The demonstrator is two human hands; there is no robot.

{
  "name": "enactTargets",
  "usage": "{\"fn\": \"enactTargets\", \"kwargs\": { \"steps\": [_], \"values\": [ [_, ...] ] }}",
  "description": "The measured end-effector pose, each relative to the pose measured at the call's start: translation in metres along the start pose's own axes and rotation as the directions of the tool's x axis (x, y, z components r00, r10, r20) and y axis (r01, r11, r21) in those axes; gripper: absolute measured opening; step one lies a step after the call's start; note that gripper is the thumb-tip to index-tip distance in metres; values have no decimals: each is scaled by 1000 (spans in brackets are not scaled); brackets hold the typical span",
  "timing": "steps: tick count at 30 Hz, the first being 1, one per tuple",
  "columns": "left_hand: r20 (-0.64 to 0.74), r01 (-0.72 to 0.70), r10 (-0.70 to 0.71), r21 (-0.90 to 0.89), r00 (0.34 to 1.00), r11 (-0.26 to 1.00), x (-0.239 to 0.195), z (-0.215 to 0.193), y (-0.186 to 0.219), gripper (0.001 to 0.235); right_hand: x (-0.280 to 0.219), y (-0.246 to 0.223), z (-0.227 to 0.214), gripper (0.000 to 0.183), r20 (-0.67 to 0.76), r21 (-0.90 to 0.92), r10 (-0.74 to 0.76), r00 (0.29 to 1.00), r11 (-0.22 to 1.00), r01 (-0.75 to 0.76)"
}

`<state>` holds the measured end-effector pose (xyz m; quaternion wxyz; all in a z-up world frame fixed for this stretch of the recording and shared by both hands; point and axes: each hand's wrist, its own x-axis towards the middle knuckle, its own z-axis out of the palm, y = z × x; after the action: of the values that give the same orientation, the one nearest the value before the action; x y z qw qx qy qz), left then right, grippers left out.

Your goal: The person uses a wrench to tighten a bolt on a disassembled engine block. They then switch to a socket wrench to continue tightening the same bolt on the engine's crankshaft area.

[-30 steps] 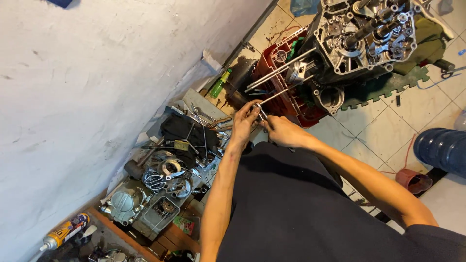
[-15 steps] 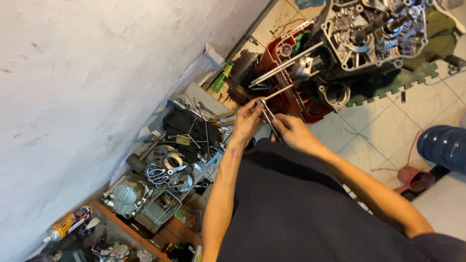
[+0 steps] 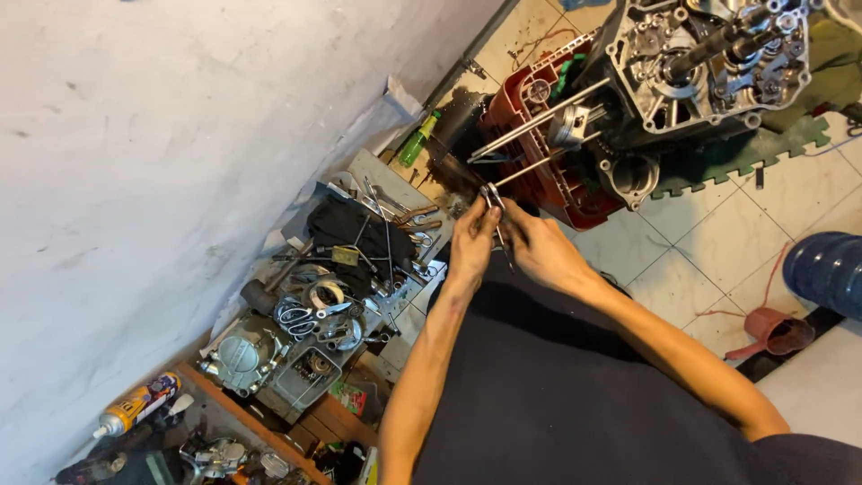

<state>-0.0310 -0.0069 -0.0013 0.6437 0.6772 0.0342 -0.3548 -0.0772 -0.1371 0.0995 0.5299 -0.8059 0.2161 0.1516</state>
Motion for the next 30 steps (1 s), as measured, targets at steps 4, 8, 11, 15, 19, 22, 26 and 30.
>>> {"fn": "enactTargets", "kwargs": {
  "steps": [4,8,11,15,19,22,26,30],
  "values": [
    [44,-140,146,-123,988,983,8,1,-32,30,6,-4,-8,44,61,-54,80,995,996,-77],
    [-35,-86,83,-97,996,991,2,24,-43,39,6,4,-1,44,47,-115,34,998,993,-29],
    [-188,-191,197,46,962,980,0,37,-43,49,9,10,1,47,-24,-159,-10,1000,987,6],
    [-186,-311,392,352,901,883,-8,36,-39,48,2,14,-1,47,-62,-133,-148,987,981,139],
    [-191,-186,273,381,943,906,-12,34,-1,40,8,5,-4,49,-14,-183,-126,992,976,121],
    [-156,-178,229,286,961,942,-15,34,0,43,6,3,-5,48,-10,-252,-76,997,965,71],
    [-99,-185,218,262,971,947,-15,28,0,49,7,-4,-6,46,51,-173,-53,997,983,61],
    [-43,-226,241,219,970,949,-13,29,-15,46,7,-12,-11,46,58,-161,-8,998,987,18]
  ]
}}
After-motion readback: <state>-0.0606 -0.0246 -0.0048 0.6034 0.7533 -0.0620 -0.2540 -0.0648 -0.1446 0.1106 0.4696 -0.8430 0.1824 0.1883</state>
